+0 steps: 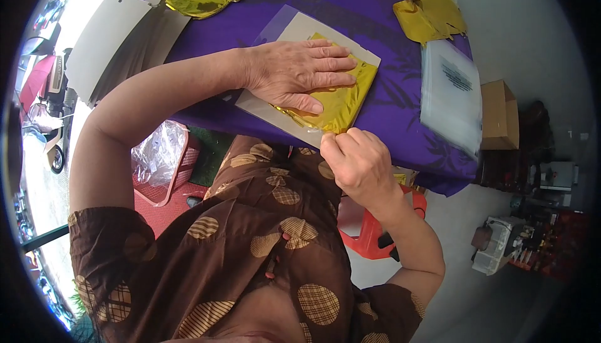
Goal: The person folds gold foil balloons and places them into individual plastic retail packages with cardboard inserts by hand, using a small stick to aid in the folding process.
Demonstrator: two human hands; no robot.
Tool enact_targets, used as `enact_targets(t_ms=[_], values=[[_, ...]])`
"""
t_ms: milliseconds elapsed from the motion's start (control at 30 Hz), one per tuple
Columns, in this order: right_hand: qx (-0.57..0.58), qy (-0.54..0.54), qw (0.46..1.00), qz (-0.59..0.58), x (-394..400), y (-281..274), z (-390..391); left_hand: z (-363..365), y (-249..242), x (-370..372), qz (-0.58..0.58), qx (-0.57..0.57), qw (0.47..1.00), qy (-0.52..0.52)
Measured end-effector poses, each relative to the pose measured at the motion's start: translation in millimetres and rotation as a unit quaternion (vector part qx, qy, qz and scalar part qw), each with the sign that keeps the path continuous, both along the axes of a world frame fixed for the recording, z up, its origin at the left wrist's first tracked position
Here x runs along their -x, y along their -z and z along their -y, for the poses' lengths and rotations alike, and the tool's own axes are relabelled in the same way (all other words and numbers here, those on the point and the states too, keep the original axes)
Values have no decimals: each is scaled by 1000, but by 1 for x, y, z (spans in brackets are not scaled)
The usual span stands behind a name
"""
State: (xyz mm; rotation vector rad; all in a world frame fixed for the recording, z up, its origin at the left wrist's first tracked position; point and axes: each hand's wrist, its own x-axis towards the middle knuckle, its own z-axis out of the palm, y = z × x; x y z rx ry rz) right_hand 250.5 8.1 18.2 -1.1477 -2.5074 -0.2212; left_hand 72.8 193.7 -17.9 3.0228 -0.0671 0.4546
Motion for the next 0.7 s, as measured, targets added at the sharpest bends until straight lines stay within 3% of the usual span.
enact_targets(t_ms=[700], values=[[38, 70, 996, -50, 12, 5, 5, 2, -4, 1, -7, -28, 1000, 7]])
